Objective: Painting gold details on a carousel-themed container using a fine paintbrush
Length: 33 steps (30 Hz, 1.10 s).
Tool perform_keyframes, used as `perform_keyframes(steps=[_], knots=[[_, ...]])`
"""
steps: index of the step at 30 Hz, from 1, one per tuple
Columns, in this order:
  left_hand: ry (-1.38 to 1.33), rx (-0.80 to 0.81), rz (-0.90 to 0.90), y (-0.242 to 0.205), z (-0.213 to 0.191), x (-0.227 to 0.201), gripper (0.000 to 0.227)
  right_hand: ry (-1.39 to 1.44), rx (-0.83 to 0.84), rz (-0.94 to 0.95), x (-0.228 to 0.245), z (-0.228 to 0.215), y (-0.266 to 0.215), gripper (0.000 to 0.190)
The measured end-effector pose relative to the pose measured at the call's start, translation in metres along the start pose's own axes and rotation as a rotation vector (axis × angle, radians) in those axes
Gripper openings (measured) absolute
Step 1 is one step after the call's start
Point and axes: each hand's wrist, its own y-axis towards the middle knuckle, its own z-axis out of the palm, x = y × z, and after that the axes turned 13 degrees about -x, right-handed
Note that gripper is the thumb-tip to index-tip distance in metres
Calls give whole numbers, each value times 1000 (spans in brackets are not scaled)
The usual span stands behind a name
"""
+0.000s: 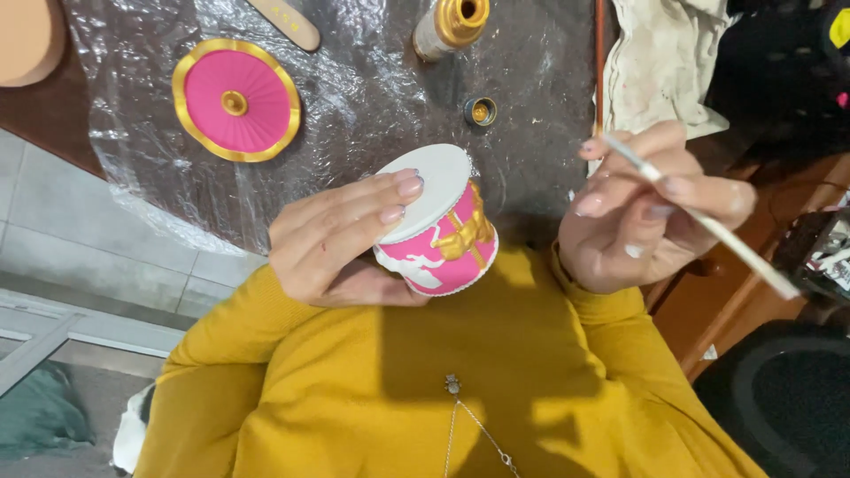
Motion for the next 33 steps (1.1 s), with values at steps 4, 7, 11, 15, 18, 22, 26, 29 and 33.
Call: perform_keyframes(steps=[4, 7, 11, 15, 18, 22, 26, 29, 33], knots=[[100, 10, 46, -12, -7, -8, 82, -151, -63, 214, 23, 4, -23, 11], [306, -61, 230, -17, -4, -9, 88, -135, 128, 600, 49, 6, -31, 30], [528, -350, 535, -16, 14, -13, 36, 197, 285, 845, 59, 5, -36, 77], [739, -429, 705, -10, 32, -19, 13, 278, 233, 947, 69, 16, -23, 115], [564, -980, 974, 29, 78, 5, 10, 238, 239, 970, 75, 26, -11, 105], [613, -760, 1042, 6, 55, 3, 10, 258, 201, 1037, 71, 22, -7, 104], [816, -136, 1003, 5, 24, -20, 19, 193, 184, 1075, 70, 22, -1, 87], [721, 34, 953, 22, 8, -36, 21, 77, 231, 778, 63, 16, -1, 87], [509, -86, 687, 0, -17, -43, 74, -114, 432, 151, 51, -6, 5, 90]])
